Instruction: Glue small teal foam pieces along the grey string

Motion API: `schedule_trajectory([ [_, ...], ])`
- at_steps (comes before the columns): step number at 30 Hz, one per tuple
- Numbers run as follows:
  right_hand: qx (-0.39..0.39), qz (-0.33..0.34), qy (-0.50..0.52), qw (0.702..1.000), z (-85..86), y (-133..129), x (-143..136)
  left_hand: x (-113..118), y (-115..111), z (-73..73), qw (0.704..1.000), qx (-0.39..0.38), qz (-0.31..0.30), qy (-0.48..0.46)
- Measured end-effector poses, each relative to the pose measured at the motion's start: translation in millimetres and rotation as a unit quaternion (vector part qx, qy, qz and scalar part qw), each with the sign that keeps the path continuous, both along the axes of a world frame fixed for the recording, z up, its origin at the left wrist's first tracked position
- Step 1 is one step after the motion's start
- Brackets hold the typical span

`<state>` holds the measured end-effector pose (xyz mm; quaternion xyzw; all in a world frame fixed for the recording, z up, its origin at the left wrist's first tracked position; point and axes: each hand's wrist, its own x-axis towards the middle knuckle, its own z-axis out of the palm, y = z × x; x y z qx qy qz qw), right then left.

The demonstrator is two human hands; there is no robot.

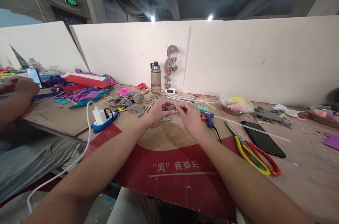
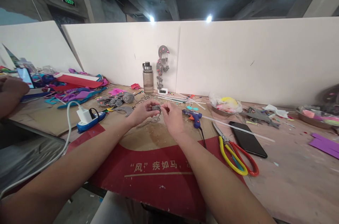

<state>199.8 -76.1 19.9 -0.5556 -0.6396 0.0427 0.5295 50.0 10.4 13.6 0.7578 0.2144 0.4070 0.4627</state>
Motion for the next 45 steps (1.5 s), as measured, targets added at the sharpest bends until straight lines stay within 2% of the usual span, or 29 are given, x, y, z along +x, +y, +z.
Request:
schedule_trajectory([
  [6,0.029,-0.036,-0.091,0.995,-4.3,2,-1,-1,-1,-0.4,1.000,0.008,-0.010,0.014],
  [8,0.022,-0.046,-0.065,0.997,-3.7,3,-1,-1,-3,0.4,1.000,-0.011,-0.014,0.010],
  [10,0.003,-0.040,0.008,0.999,-2.0,5,1,-2,-1,0.1,1.000,-0.030,-0.007,-0.004],
  [12,-0.014,-0.019,0.100,0.995,-0.2,8,4,-4,5,-1.4,0.998,-0.049,0.023,-0.034],
  [14,-0.015,0.004,0.179,0.984,1.9,12,9,-8,16,-2.8,0.990,-0.078,0.084,-0.087],
  [16,-0.007,0.024,0.227,0.973,5.4,10,9,-14,29,-2.4,0.967,-0.113,0.154,-0.166],
  [18,-0.011,0.049,0.233,0.971,12.0,-3,1,-23,40,0.9,0.934,-0.144,0.210,-0.250],
  [20,-0.043,0.098,0.183,0.977,21.0,-29,-17,-34,50,6.8,0.906,-0.164,0.235,-0.313],
  [22,-0.107,0.214,0.071,0.968,29.8,-62,-39,-46,56,14.2,0.892,-0.162,0.223,-0.358],
  [24,-0.154,0.363,-0.082,0.915,34.1,-89,-55,-56,60,21.7,0.877,-0.158,0.204,-0.406],
  [25,-0.163,0.403,-0.138,0.890,33.3,-97,-57,-61,61,25.1,0.867,-0.151,0.194,-0.434],
  [26,-0.173,0.401,-0.169,0.883,30.3,-99,-54,-64,62,28.0,0.860,-0.144,0.181,-0.455],
  [27,-0.171,0.359,-0.182,0.899,25.0,-96,-47,-67,62,30.4,0.852,-0.143,0.168,-0.475],
  [29,-0.168,0.215,-0.214,0.938,10.1,-80,-23,-69,61,33.7,0.838,-0.149,0.139,-0.506],
  [30,-0.190,0.134,-0.235,0.944,2.1,-71,-11,-68,61,34.7,0.834,-0.156,0.123,-0.515],
  [32,-0.279,0.017,-0.268,0.922,-10.8,-59,5,-67,60,36.3,0.829,-0.170,0.095,-0.524],
  [34,-0.356,0.008,-0.295,0.887,-14.9,-66,1,-65,59,37.5,0.827,-0.182,0.072,-0.527],
  [35,-0.350,0.061,-0.303,0.885,-12.9,-76,-9,-65,59,38.1,0.825,-0.189,0.064,-0.529],
  [37,-0.323,0.241,-0.280,0.871,-1.6,-105,-37,-65,59,39.1,0.819,-0.205,0.056,-0.533],
  [38,-0.299,0.349,-0.258,0.850,6.4,-119,-50,-66,59,39.3,0.816,-0.212,0.054,-0.535],
  [39,-0.283,0.461,-0.239,0.806,14.6,-129,-61,-66,59,39.4,0.814,-0.219,0.051,-0.536],
  [40,-0.266,0.538,-0.215,0.770,21.9,-133,-66,-66,59,39.3,0.812,-0.224,0.049,-0.536],
  [41,-0.248,0.559,-0.184,0.770,27.3,-132,-67,-66,59,39.1,0.811,-0.227,0.045,-0.537],
  [42,-0.234,0.531,-0.162,0.798,30.2,-124,-62,-66,59,38.7,0.811,-0.229,0.042,-0.537],
  [43,-0.221,0.467,-0.149,0.843,30.5,-111,-53,-65,59,38.3,0.810,-0.232,0.040,-0.537],
  [44,-0.208,0.375,-0.151,0.891,28.4,-95,-42,-64,58,37.9,0.810,-0.236,0.038,-0.536],
  [45,-0.215,0.278,-0.176,0.919,24.6,-79,-31,-63,58,37.4,0.809,-0.240,0.036,-0.535],
])
